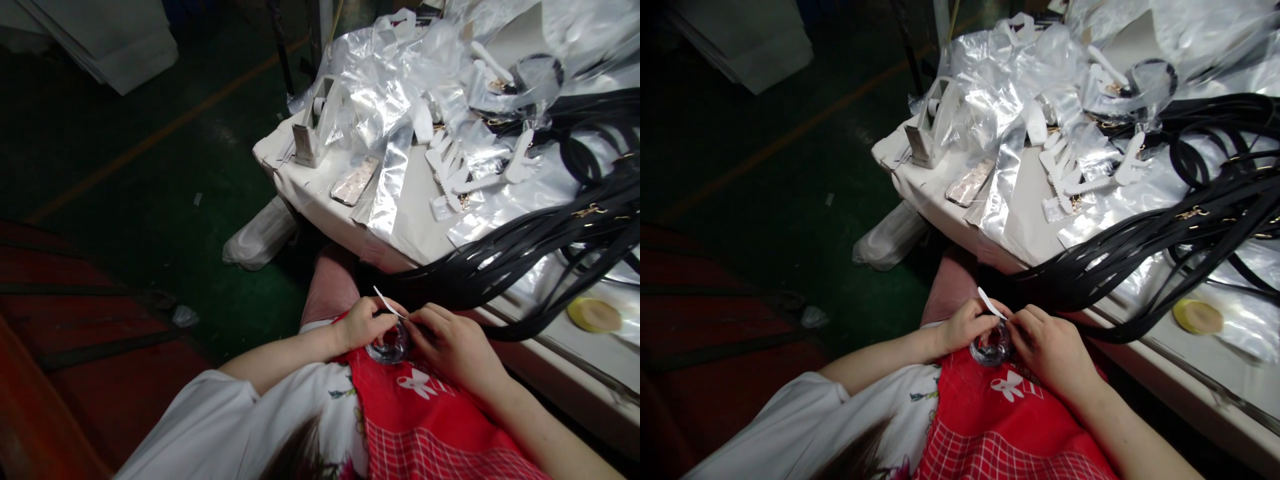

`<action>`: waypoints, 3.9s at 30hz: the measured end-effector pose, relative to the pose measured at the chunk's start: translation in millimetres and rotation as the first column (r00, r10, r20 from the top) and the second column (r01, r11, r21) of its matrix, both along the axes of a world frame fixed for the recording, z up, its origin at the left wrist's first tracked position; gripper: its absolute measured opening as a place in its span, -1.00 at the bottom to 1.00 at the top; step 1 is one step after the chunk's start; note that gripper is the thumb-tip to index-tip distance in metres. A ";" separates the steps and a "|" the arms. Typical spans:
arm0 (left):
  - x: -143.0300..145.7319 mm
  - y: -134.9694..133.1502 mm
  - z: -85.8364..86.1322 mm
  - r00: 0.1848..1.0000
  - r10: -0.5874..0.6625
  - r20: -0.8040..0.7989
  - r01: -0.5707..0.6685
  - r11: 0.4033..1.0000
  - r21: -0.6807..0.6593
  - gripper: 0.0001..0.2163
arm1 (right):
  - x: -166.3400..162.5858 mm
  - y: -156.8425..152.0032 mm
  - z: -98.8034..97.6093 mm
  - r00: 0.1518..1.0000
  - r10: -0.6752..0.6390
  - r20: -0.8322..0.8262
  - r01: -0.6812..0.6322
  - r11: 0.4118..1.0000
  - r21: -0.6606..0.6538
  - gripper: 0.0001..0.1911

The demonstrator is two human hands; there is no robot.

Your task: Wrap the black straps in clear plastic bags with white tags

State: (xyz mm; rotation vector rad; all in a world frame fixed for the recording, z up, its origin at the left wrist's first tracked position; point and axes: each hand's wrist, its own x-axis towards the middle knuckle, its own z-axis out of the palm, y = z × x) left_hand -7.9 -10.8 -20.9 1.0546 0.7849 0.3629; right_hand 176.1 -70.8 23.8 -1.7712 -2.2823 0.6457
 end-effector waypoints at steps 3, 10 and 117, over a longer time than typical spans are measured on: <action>0.6 -0.6 -2.2 1.000 -0.008 -0.011 0.008 1.000 -0.014 -0.70 | 0.4 0.3 0.5 1.000 -0.021 -0.016 0.021 1.000 -0.004 -0.75; 3.1 -0.8 -1.6 0.998 -0.007 -0.070 0.006 1.000 -0.012 -0.71 | 0.5 -0.2 -0.8 0.998 -0.047 -0.039 0.047 0.999 -0.020 -0.76; 6.3 -9.1 -22.2 0.937 0.247 -0.246 -0.294 0.939 -0.177 -0.67 | 12.2 -14.1 61.4 0.452 -0.750 -0.483 0.670 0.643 -0.371 -0.69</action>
